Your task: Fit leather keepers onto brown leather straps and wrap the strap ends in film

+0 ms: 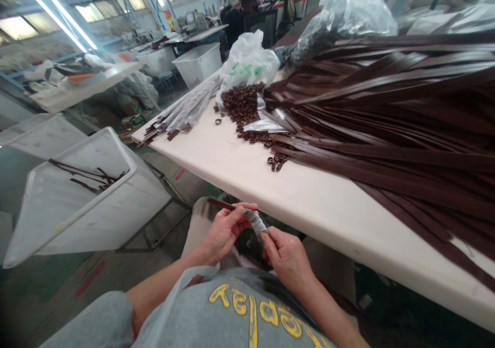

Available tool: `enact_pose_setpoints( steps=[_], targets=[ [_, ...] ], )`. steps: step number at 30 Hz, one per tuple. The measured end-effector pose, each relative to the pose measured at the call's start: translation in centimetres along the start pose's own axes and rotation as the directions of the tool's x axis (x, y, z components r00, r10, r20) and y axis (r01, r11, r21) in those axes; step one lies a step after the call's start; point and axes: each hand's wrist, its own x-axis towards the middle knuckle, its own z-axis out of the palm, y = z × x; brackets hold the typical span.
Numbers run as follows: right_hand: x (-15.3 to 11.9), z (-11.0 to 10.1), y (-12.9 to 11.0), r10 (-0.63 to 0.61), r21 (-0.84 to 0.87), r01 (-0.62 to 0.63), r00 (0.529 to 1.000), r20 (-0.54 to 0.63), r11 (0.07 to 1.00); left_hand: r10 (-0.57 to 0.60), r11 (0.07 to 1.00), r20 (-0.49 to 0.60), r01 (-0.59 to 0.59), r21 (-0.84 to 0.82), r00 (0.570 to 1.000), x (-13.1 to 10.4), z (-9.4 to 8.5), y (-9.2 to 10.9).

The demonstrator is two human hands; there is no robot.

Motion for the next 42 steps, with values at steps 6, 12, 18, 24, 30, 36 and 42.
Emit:
enact_pose_setpoints(
  steps=[6, 12, 18, 24, 30, 36, 42],
  targets=[
    [1.0, -1.1, -2.3, -0.007, 0.217, -0.03, 0.986, 0.169, 0.976, 0.006, 0.981, 0.146, -0.034, 0.192, 0.989, 0.3, 0.3, 1.0],
    [1.9, -1.7, -3.4, 0.0, 0.167, -0.037, 0.976, 0.217, 0.985, 0.172, 0.967, 0.101, -0.188, 0.17, 0.98, 0.6, 1.2, 0.6],
    [0.1, -3.6, -1.8, 0.086, 0.167, -0.144, 0.947, 0.31, 0.975, 0.169, 0.98, 0.037, -0.172, 0.1, 0.985, 1.7, 1.0, 1.0],
    [-2.5, -4.4, -0.2, 0.155, 0.214, -0.237, 0.927, 0.34, 0.947, 0.148, 0.986, -0.015, -0.146, 0.077, 0.989, 2.1, 0.7, 1.3],
    [-5.1, -5.4, 1.5, 0.228, 0.309, -0.357, 0.894, 0.385, 0.881, 0.149, 0.972, 0.025, -0.151, 0.178, 0.988, 1.8, 0.5, 0.9],
    [-7.3, -7.3, 2.6, 0.314, 0.371, -0.495, 0.836, 0.449, 0.786, -0.003, 0.963, 0.052, -0.011, 0.27, 0.999, 1.8, -0.3, 1.2],
    [-8.2, -8.4, 4.2, 0.289, 0.344, -0.429, 0.875, 0.389, 0.835, -0.147, 0.922, 0.074, 0.109, 0.371, 0.986, 1.0, -0.5, 1.9]
  ],
)
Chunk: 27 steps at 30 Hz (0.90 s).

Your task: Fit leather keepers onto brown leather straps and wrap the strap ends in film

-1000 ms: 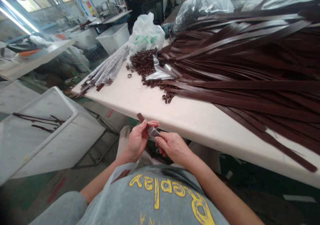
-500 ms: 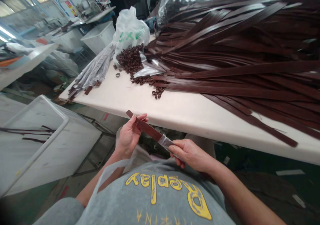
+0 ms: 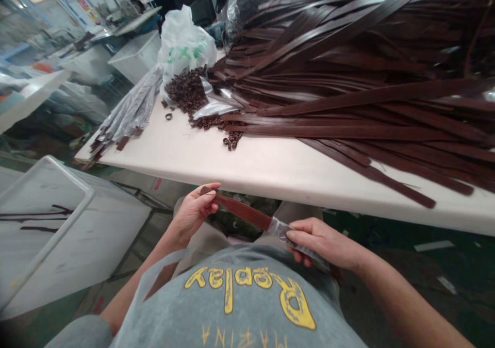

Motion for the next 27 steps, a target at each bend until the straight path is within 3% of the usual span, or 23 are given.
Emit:
enact_pose_setpoints(
  steps=[3, 7, 11, 15, 18, 24, 27],
  targets=[
    [1.0, 0.8, -0.8, -0.161, -0.193, 0.141, 0.983, -0.088, 0.971, -0.043, 0.999, 0.055, 0.041, 0.031, 0.998, -0.3, 1.5, -0.9],
    [3.1, 2.9, -2.3, -0.252, -0.201, 0.222, 0.957, -0.14, 0.954, -0.071, 0.996, 0.111, 0.065, 0.055, 0.991, -0.5, 3.3, -2.5],
    [3.8, 3.2, -2.6, -0.283, -0.25, 0.234, 0.942, -0.182, 0.94, -0.072, 0.987, 0.161, 0.047, 0.153, 0.984, -0.5, 3.1, -2.2],
    [3.3, 2.2, -2.4, -0.282, -0.338, 0.212, 0.944, -0.173, 0.917, -0.006, 0.879, 0.21, -0.094, 0.467, 0.978, -0.4, 2.3, -0.9],
    [3.7, 2.5, -2.5, -0.464, -0.524, 0.271, 0.841, -0.279, 0.807, 0.018, 0.82, 0.206, -0.132, 0.557, 0.978, -0.2, 2.7, -1.3],
    [6.0, 4.8, -2.0, -0.735, -0.71, 0.356, 0.591, -0.333, 0.608, -0.061, 0.928, 0.194, -0.016, 0.372, 0.979, -0.1, 4.6, -3.9],
    [6.4, 4.9, -1.4, -0.797, -0.759, 0.379, 0.529, -0.291, 0.529, -0.062, 0.955, 0.179, 0.006, 0.297, 0.982, 0.0, 5.0, -4.3]
  ],
)
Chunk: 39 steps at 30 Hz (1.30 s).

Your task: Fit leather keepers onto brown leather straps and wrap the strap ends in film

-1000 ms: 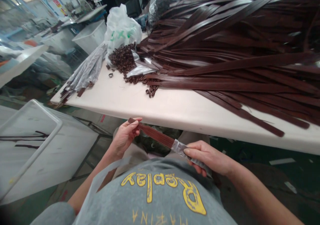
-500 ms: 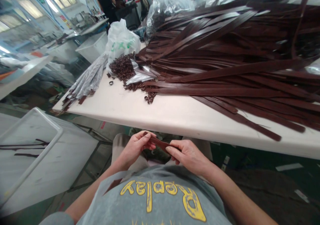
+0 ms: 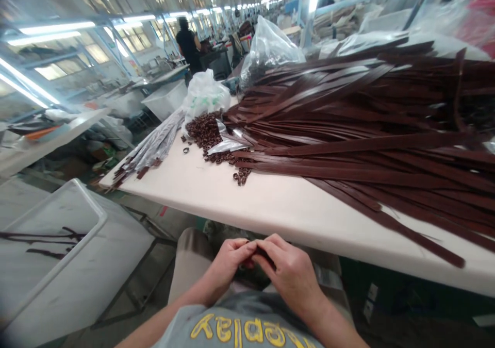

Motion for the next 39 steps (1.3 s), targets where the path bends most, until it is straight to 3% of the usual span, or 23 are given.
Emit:
enact_pose_setpoints(
  steps=[8, 13, 16, 18, 19, 21, 22, 24, 26, 30, 33, 39],
  targets=[
    [-0.7, 0.1, 0.4, -0.193, -0.276, 0.168, 0.979, -0.064, 0.946, 0.0, 1.0, -0.012, 0.0, -0.014, 1.0, 0.1, -0.1, -0.3],
    [-0.4, -0.1, 0.6, -0.252, -0.299, 0.241, 0.968, 0.002, 0.923, 0.034, 0.941, 0.1, -0.066, 0.333, 0.994, 0.1, -1.0, 0.7],
    [-0.3, -0.8, 0.6, -0.248, -0.274, 0.243, 0.969, 0.016, 0.931, 0.033, 0.818, 0.18, -0.13, 0.561, 0.983, -0.3, -1.8, 2.2],
    [-0.2, -1.5, 0.8, -0.214, -0.245, 0.211, 0.977, 0.018, 0.946, 0.042, 0.767, 0.224, -0.175, 0.618, 0.974, -0.1, -2.7, 3.8],
    [-0.2, -1.9, 0.9, -0.187, -0.226, 0.184, 0.982, 0.011, 0.956, 0.081, 0.756, 0.221, -0.204, 0.622, 0.972, 0.2, -3.3, 4.9],
    [-0.3, -2.8, 1.2, -0.127, -0.186, 0.121, 0.992, -0.024, 0.975, 0.269, 0.718, 0.154, -0.305, 0.626, 0.951, 1.6, -4.8, 7.3],
    [-0.5, -3.2, 1.4, -0.1, -0.165, 0.09, 0.994, -0.052, 0.982, 0.391, 0.677, 0.104, -0.362, 0.641, 0.915, 2.7, -5.7, 8.6],
    [-1.0, -3.9, 1.8, -0.057, -0.124, 0.044, 0.994, -0.097, 0.991, 0.593, 0.549, 0.061, -0.458, 0.699, 0.803, 5.6, -7.3, 10.8],
    [-1.7, -4.5, 2.2, -0.021, -0.093, 0.01, 0.993, -0.119, 0.996, 0.667, 0.408, 0.142, -0.518, 0.751, 0.731, 8.9, -8.7, 12.2],
    [-2.9, -4.9, 2.6, 0.068, -0.064, -0.078, 0.987, -0.142, 0.995, 0.571, 0.175, 0.379, -0.559, 0.811, 0.728, 13.7, -10.2, 12.7],
    [-3.6, -4.8, 2.0, 0.137, -0.07, -0.153, 0.972, -0.19, 0.986, 0.519, 0.005, 0.452, -0.531, 0.847, 0.726, 14.0, -10.4, 12.2],
    [-3.5, -4.1, 1.3, 0.217, -0.059, -0.236, 0.949, -0.228, 0.97, 0.59, -0.27, 0.536, -0.478, 0.836, 0.604, 13.9, -10.7, 12.1]
  ],
)
